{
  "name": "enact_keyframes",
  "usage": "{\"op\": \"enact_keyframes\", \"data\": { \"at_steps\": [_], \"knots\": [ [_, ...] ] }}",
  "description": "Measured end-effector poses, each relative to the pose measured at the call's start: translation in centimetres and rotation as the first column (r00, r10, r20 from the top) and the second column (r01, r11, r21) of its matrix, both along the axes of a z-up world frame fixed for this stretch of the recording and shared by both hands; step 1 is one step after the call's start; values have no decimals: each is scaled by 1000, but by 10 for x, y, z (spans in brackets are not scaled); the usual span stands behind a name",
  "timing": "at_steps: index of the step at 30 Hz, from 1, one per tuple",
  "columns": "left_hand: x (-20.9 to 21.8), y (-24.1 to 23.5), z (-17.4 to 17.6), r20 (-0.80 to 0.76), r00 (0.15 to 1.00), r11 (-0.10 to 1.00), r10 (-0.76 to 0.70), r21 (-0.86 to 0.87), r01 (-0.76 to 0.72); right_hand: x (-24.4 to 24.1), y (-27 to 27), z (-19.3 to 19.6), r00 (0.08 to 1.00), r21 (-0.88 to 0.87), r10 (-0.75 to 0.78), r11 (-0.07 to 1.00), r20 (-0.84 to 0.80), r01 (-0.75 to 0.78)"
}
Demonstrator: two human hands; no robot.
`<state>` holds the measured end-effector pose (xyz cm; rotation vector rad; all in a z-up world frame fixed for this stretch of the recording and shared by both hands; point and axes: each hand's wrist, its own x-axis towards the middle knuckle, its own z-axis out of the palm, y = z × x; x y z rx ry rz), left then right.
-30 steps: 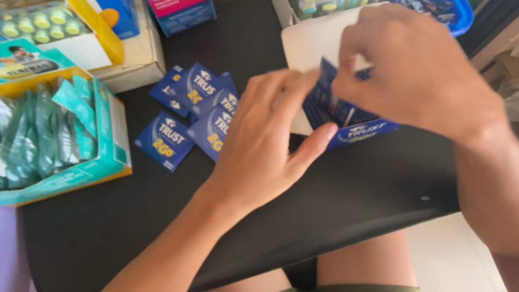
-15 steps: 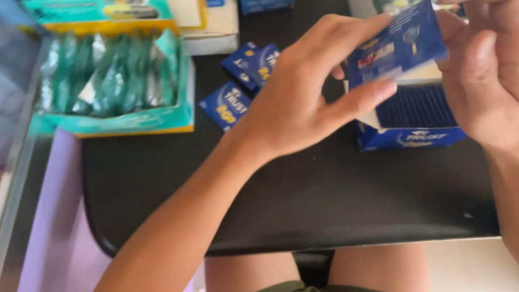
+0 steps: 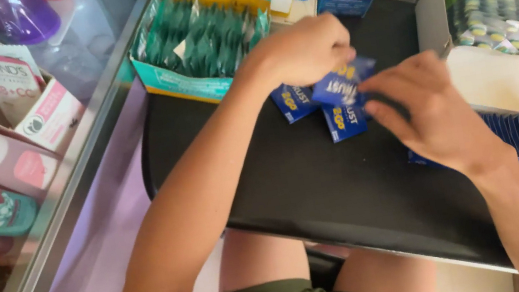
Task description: The person opens a blue cardboard box labeled 'TRUST 2GO' and removes multiple small blue sachets one by one. They place the sachets on the black table surface next to the box. The person handles the sachets and the box with their hands throughout the process.
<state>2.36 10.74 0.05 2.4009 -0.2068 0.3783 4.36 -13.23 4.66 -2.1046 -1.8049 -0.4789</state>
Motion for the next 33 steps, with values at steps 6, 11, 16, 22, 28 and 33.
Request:
{"op": "enact_keyframes", "data": {
  "at_steps": [6, 11, 16, 22, 28, 33],
  "knots": [
    [7, -29, -33, 98, 982, 909, 161, 373, -186, 5, -1, -7, 999, -185, -1, 983, 35, 8],
    [-14, -54, -4, 394, 904, 925, 168, 255, -283, 15, -26, 15, 999, -65, -21, 998, -43, 18],
    [-30, -92, 20, 586, 778, 972, -228, 179, 151, 47, -78, 29, 980, 19, -137, 990, -143, 141],
    [-30, -117, 6, 488, 778, 917, -396, 259, 304, 61, -92, 39, 910, -148, -235, 970, -342, 195],
    [-30, -115, 14, 300, 863, 913, -407, 121, 389, 58, -101, 38, 896, -319, -65, 944, -439, -87],
    [-29, -118, 14, 318, 864, 920, -389, 95, 379, 61, -101, 27, 964, -343, -139, 938, -225, 55]
  ]
}}
